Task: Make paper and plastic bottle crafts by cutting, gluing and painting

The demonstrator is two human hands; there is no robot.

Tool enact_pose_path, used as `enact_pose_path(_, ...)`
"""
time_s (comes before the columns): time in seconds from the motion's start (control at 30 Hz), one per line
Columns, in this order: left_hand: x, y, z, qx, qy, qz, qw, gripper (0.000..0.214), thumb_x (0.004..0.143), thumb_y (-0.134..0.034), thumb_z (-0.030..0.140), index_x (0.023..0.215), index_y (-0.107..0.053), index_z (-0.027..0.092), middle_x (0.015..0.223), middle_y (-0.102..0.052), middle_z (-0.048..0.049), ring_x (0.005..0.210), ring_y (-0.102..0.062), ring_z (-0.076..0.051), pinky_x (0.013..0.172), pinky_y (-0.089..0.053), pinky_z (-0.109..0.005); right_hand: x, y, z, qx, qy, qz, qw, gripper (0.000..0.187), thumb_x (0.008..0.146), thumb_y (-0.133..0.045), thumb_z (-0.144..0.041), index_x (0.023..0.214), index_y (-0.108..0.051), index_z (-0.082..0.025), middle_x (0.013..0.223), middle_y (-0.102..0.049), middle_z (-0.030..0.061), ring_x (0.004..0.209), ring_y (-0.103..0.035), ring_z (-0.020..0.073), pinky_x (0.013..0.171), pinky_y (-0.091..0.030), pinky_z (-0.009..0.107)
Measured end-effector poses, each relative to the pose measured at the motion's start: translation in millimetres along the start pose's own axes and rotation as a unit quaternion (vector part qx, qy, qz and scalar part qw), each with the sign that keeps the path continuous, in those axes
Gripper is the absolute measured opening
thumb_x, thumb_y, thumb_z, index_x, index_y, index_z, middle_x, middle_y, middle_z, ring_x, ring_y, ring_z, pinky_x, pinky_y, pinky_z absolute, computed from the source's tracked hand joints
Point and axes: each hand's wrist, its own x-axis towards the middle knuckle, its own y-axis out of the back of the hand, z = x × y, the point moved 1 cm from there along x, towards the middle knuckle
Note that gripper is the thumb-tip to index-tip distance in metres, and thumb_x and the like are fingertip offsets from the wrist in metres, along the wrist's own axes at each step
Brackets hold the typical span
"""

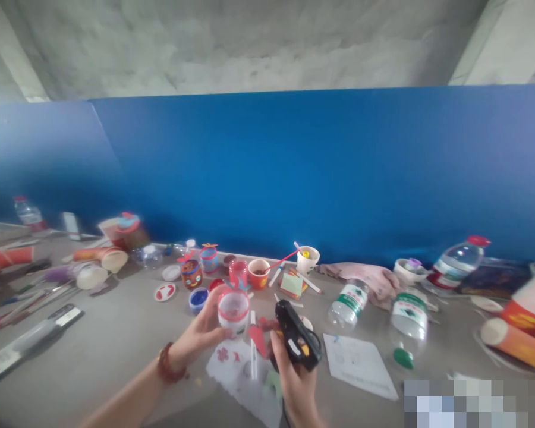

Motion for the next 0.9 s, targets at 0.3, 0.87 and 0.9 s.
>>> enact_pose_path(0.3, -32, 68.2, 29, 0.09, -0.017, 0.11, 0.99, 0.067, 0.074, -0.078, 0.026, 0.134, -0.047, 0.027, 0.133, -0.056, -0.009, 0.121, -0.053, -0.031, 0.095, -0.048, -0.038, 1, 3, 4, 0.01, -0.029, -0.026, 0.999, 0.033, 0.083, -0.068, -0.045, 0.097, -0.068, -0.015, 0.057, -0.061, 0.0005, 0.051, -0.055, 0.0165, 0.051, -0.048, 0.029)
enact_pose_path(0.87, -62, 184.7, -24, 0.178, 0.017, 0.166, 0.97, 0.076, 0.076, -0.076, 0.036, 0.14, -0.035, 0.027, 0.145, -0.046, -0.0129, 0.136, -0.043, -0.032, 0.113, -0.034, -0.05, 5, -5, 3, -0.023, -0.013, -0.066, 0.997, 0.029, 0.085, -0.066, -0.045, 0.093, -0.063, -0.017, 0.059, -0.064, 0.0018, 0.056, -0.059, 0.0185, 0.06, -0.05, 0.032)
enact_pose_path(0.9, -63, 186.5, -26, 0.192, 0.014, 0.163, 0.968, 0.078, 0.075, -0.077, 0.035, 0.14, -0.034, 0.028, 0.146, -0.045, -0.0133, 0.136, -0.043, -0.032, 0.113, -0.034, -0.05, 6, -5, 3, -0.026, -0.015, -0.067, 0.997, 0.03, 0.085, -0.065, -0.045, 0.093, -0.063, -0.017, 0.06, -0.065, 0.0019, 0.054, -0.058, 0.0177, 0.059, -0.049, 0.032)
